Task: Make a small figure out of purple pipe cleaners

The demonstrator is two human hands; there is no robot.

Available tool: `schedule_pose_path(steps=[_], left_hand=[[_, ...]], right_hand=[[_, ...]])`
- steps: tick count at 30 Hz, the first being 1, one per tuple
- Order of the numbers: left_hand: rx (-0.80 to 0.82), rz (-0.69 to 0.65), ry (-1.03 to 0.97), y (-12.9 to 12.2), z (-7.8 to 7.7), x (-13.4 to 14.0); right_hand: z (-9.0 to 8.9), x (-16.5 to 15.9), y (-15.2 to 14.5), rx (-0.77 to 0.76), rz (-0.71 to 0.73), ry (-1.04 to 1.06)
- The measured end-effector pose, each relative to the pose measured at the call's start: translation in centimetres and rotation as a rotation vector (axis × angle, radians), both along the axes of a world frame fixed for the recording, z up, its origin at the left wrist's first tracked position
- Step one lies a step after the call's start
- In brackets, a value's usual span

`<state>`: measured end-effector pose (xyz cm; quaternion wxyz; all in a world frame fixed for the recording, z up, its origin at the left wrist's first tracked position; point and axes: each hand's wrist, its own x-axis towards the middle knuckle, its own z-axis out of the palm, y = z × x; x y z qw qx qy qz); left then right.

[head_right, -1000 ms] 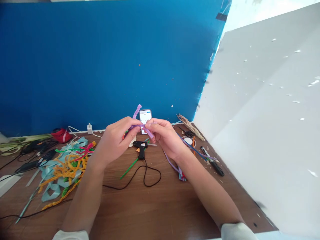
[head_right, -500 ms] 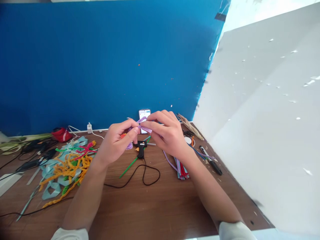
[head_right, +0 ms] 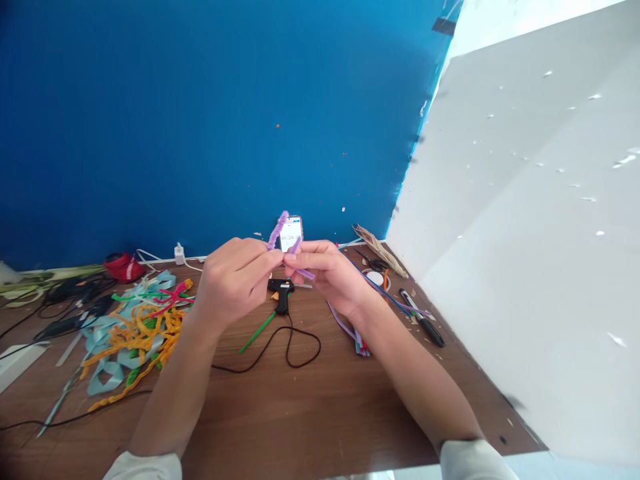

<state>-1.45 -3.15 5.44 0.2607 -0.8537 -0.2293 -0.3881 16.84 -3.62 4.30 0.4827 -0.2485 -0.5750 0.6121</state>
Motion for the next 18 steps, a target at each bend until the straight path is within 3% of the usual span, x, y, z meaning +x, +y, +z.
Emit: schedule_pose_path(steps=[2, 4, 7, 10, 14, 18], left_hand=[[0.084, -0.037, -0.032, 0.0, -0.1, 0.0], [0.081, -0.081, -0.096, 0.0, -0.1, 0.0], [-0.107, -0.153, -0.21, -0.1, -0.1, 0.4], [-0.37, -0.19, -0.333, -0.5, 0.1, 0.8], [-0.651, -0.232, -0.505, -0.8, 0.2, 1.0], [-0.882, -0.332, -0.515, -0.6, 0.2, 0.9]], right_hand=[[-0.2, -0.3, 0.2, -0.135, 0.128, 0.098], [-0.2, -0.4, 0.3, -0.156, 0.16, 0.133], [-0.1, -0.1, 0.3, -0.062, 0.074, 0.109], [0.2, 0.8, 0.3, 0.158, -0.18, 0.047], [0.7, 2.0, 0.2, 0.632, -0.542, -0.213], [1.1, 2.5, 0.0, 0.941, -0.527, -0.407]])
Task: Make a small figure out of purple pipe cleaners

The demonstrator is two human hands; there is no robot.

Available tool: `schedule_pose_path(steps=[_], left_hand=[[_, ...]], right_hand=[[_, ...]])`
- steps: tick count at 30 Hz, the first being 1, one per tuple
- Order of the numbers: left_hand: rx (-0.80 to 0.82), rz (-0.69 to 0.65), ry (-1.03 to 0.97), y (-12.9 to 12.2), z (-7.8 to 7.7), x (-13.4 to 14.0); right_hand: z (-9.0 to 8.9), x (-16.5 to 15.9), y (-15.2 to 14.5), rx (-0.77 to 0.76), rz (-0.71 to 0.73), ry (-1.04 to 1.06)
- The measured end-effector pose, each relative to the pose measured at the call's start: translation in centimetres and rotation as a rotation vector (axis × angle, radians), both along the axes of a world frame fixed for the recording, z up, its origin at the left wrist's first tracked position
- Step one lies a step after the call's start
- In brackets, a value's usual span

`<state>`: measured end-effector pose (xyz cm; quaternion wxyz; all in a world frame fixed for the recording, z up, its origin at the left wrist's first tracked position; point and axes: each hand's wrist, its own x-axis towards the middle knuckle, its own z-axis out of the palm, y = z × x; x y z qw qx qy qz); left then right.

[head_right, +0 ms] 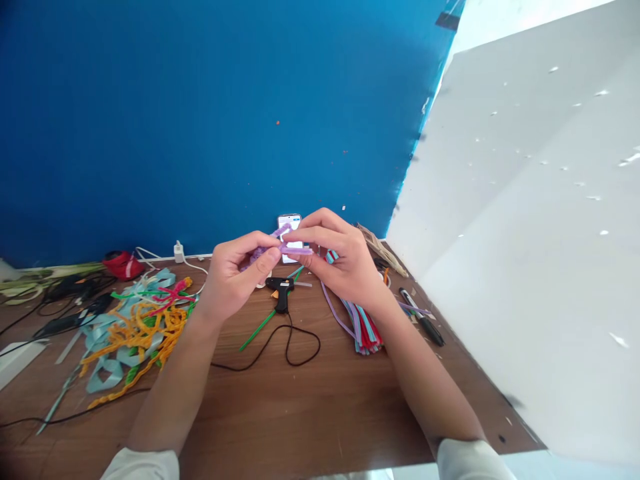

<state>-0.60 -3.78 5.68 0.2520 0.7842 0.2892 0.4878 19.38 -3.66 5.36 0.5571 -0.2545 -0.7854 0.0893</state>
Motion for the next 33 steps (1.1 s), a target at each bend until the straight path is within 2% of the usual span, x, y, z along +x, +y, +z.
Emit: schedule_pose_path(steps=[4, 13, 18, 23, 25, 27, 30, 33], left_hand=[[-0.036, -0.066, 0.012, 0.2, 0.0, 0.0], [0.01, -0.022, 0.057, 0.1, 0.0, 0.0], [0.053, -0.056, 0.076, 0.2, 0.0, -0.2], [-0.036, -0.113, 0.03, 0.7, -0.2, 0.0], [-0.027, -0.1, 0.048, 0.8, -0.3, 0.1], [0.053, -0.067, 0.092, 1.0, -0.3, 0.1], [0.247, -0.022, 0.179, 1.2, -0.2, -0.1], [0.403, 0.003, 0.243, 1.5, 0.0, -0.7]], right_hand=[[0.0, 0.2, 0.0, 0.068, 0.008, -0.052], [-0.3, 0.0, -0.2, 0.09, -0.004, -0.109], [-0.6, -0.5, 0.5, 0.032, 0.123, -0.043], [-0.9, -1.1, 0.9, -0.063, 0.173, 0.071], [-0.8, -1.2, 0.8, -0.137, 0.183, 0.092], [-0.7, -1.3, 0.5, -0.271, 0.22, 0.111], [-0.7, -1.5, 0.2, -0.593, 0.343, 0.185], [-0.7, -1.7, 0.1, -0.923, 0.539, 0.296]])
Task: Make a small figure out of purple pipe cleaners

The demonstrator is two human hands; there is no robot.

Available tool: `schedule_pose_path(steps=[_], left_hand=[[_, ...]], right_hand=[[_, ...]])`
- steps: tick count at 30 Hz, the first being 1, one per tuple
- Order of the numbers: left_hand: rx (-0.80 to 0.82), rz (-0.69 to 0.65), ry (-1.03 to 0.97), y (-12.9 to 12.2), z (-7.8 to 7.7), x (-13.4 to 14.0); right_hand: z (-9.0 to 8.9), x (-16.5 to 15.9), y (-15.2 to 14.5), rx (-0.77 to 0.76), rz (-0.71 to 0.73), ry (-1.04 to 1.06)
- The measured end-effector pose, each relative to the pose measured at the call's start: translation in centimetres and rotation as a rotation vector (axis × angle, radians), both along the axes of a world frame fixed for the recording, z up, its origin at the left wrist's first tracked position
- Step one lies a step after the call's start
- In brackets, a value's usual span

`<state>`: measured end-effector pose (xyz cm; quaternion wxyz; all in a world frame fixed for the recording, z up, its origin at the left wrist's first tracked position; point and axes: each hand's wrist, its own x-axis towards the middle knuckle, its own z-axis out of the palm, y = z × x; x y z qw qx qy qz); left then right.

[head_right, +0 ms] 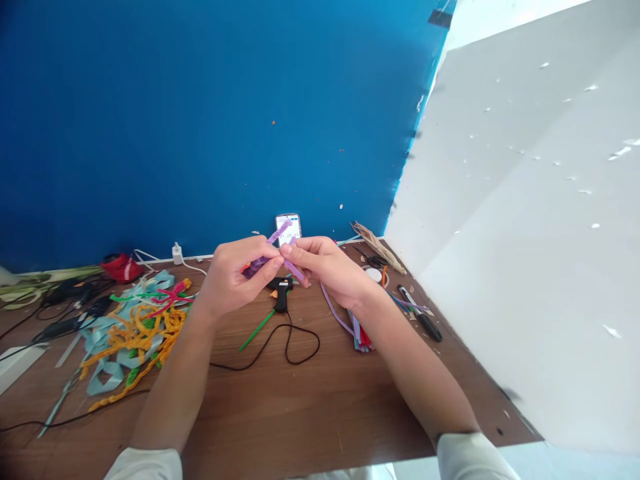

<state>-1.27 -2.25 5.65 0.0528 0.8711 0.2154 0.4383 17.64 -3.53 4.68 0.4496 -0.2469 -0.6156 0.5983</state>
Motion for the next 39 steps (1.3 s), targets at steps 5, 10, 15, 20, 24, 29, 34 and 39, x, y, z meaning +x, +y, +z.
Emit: schedule_pose_path(steps=[5, 10, 15, 20, 24, 29, 34, 39], left_hand=[[-0.037, 0.051, -0.113, 0.6, 0.3, -0.8], [-0.276, 0.06, -0.254, 0.5, 0.1, -0.3], [-0.466, -0.039, -0.232, 0.1, 0.0, 0.5], [-0.622, -0.12, -0.246, 0.0, 0.0, 0.5], [-0.699, -0.182, -0.291, 0.2, -0.4, 0.7], [-0.629, -0.151, -0.232, 0.3, -0.6, 1.0], [-0.308, 0.06, -0.133, 0.1, -0.8, 1.2], [0.237, 0.185, 0.029, 0.5, -1.3, 1.3]], right_hand=[[-0.1, -0.3, 0.0, -0.113, 0.013, 0.075], [-0.5, 0.2, 0.4, 0.261, -0.342, -0.062], [-0.2, 1.5, 1.0, 0.772, -0.595, -0.225], [0.3, 2.7, 1.0, 1.043, -0.616, -0.36], [0.2, 2.8, 0.9, 1.131, -0.571, -0.474], [0.1, 2.1, 0.8, 1.148, -0.524, -0.498], [0.0, 1.7, 0.9, 0.96, -0.506, -0.392], [-0.4, 1.4, 1.5, 0.389, -0.304, -0.162]])
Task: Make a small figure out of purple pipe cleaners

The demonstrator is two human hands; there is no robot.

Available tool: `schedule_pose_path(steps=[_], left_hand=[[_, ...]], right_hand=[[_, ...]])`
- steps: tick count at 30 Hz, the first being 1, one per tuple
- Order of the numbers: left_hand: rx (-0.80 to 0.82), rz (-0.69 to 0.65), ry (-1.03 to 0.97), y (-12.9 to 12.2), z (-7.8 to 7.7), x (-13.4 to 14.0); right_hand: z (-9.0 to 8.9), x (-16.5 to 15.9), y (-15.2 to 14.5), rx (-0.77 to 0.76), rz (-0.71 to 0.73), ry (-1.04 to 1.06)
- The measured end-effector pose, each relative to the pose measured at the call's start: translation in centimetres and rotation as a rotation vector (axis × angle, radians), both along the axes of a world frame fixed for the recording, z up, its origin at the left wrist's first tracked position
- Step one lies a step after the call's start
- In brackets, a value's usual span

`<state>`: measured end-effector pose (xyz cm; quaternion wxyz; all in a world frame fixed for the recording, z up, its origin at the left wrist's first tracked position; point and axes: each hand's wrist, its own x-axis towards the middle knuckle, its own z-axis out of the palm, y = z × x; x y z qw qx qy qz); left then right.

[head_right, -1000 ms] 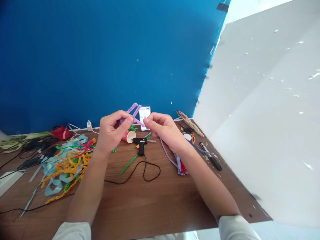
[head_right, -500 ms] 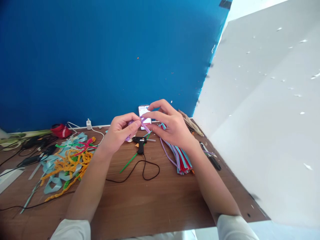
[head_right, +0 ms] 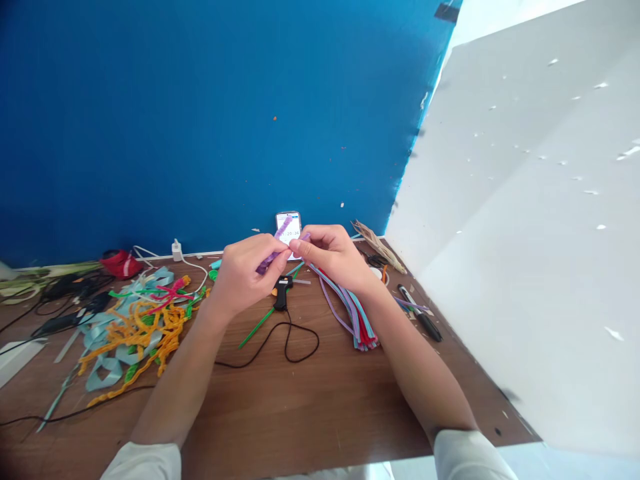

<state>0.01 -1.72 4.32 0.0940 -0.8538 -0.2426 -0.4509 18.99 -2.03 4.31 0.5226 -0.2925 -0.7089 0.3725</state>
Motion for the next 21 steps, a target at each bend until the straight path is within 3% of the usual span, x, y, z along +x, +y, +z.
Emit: schedule_pose_path(steps=[3, 6, 8, 12, 14, 21], left_hand=[[0.286, 0.063, 0.126, 0.3, -0.3, -0.1], [0.334, 0.062, 0.054, 0.5, -0.4, 0.0], [0.166, 0.025, -0.09, 0.4, -0.3, 0.2], [-0.348, -0.096, -0.295, -0.2, 0.1, 0.5], [-0.51, -0.165, -0.398, -0.3, 0.2, 0.6], [-0.74, -0.247, -0.636, 0.5, -0.5, 0.5]], right_hand=[[-0.3, -0.4, 0.4, -0.36, 0.23, 0.192], [-0.6, -0.8, 0.6, -0.485, 0.338, 0.292], [-0.6, -0.8, 0.6, -0.426, 0.29, 0.305], [-0.4, -0.1, 0.8, -0.262, 0.165, 0.294], [-0.3, 0.3, 0.8, -0.171, 0.068, 0.272], [-0.2, 0.3, 0.1, 0.302, -0.227, 0.063]])
